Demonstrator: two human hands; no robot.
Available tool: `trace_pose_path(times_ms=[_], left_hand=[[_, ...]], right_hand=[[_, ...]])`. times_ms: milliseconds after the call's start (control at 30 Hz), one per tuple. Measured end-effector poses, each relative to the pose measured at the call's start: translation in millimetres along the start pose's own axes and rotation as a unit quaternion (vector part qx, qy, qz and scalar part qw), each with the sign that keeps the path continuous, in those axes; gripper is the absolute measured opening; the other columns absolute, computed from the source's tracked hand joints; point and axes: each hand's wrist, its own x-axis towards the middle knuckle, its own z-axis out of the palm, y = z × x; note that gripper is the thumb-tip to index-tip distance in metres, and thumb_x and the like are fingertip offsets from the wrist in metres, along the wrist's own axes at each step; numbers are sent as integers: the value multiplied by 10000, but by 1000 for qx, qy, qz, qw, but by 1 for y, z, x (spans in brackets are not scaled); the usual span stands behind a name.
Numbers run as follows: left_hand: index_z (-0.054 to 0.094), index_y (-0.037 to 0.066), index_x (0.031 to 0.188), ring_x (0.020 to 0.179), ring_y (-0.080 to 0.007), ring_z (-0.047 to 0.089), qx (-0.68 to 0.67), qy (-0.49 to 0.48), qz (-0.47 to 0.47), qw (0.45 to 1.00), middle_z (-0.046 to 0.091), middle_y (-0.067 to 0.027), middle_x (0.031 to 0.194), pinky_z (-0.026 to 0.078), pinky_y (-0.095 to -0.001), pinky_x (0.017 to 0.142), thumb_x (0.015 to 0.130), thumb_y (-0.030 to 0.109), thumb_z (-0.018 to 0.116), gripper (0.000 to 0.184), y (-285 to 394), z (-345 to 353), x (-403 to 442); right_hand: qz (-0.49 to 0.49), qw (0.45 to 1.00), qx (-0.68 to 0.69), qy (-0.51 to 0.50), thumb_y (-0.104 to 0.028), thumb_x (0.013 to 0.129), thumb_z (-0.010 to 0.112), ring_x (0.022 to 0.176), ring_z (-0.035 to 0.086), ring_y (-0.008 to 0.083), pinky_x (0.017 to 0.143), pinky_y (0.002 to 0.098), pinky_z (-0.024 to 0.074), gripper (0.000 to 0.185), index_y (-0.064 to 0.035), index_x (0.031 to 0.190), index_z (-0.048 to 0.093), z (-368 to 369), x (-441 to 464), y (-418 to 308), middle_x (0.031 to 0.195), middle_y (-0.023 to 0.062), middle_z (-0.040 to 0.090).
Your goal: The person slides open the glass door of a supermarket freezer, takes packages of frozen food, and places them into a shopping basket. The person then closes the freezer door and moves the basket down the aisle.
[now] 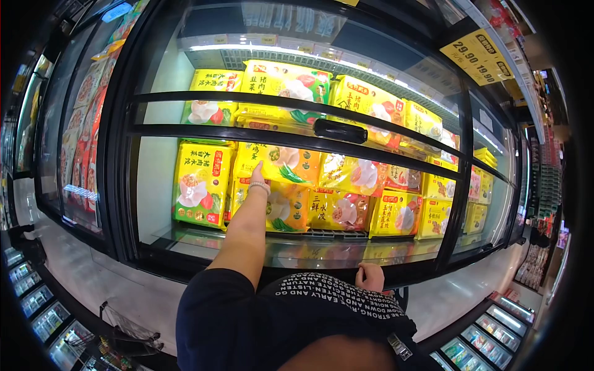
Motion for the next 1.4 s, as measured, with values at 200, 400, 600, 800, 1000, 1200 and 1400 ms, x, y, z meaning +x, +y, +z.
trace_pose_path(times_ms=[200,400,600,800,1000,1200,1400], left_hand=[[577,171,912,609,-75,552,47,-24,-25,998,609,39,781,407,-205,489,741,267,664,215,4,-7,-4],[548,128,956,676,-185,557,43,-83,-4,996,585,-58,815,448,-299,570,709,230,667,292,7,-8,-19],[507,90,1023,784,-252,579,175,-38,76,981,585,-120,914,496,-373,697,699,213,621,365,8,-13,-87],[509,60,1010,713,-248,570,237,-109,91,961,560,-113,848,512,-351,635,647,169,628,397,17,-40,-182],[493,19,1031,909,-294,577,143,-276,43,950,568,-155,996,495,-405,801,713,159,559,355,4,-59,-277],[444,33,1136,1040,-271,534,83,-387,-31,918,545,-131,1117,430,-410,911,727,114,532,426,-40,-70,-355],[419,30,1203,1115,-259,485,185,-499,-11,847,521,-117,1178,375,-409,965,714,88,542,507,-80,-76,-376]], right_hand=[[6,1000,-10,5,-25,680,579,700,567,300,665,386,445,105,-26,782,601,-1,0,-4,712,124,588],[-2,1000,-14,17,-43,685,583,691,567,297,651,389,447,101,-38,784,606,-2,-2,-2,705,117,590],[-7,999,-7,46,-84,708,572,659,566,308,621,400,444,89,-54,781,612,-3,-6,2,675,126,584],[-21,993,21,115,-110,725,564,624,569,308,583,408,448,83,-50,762,607,-7,-10,2,651,133,577],[-6,988,100,116,-167,777,573,627,594,264,597,335,468,145,-65,864,628,-1,-16,16,710,126,613],[143,595,788,-74,-464,895,371,1075,482,238,850,394,444,580,-72,1313,281,-31,-20,26,1260,129,417],[46,520,852,-32,-340,877,483,1126,477,239,930,375,419,570,-57,1319,259,-71,-70,18,1279,125,414]])
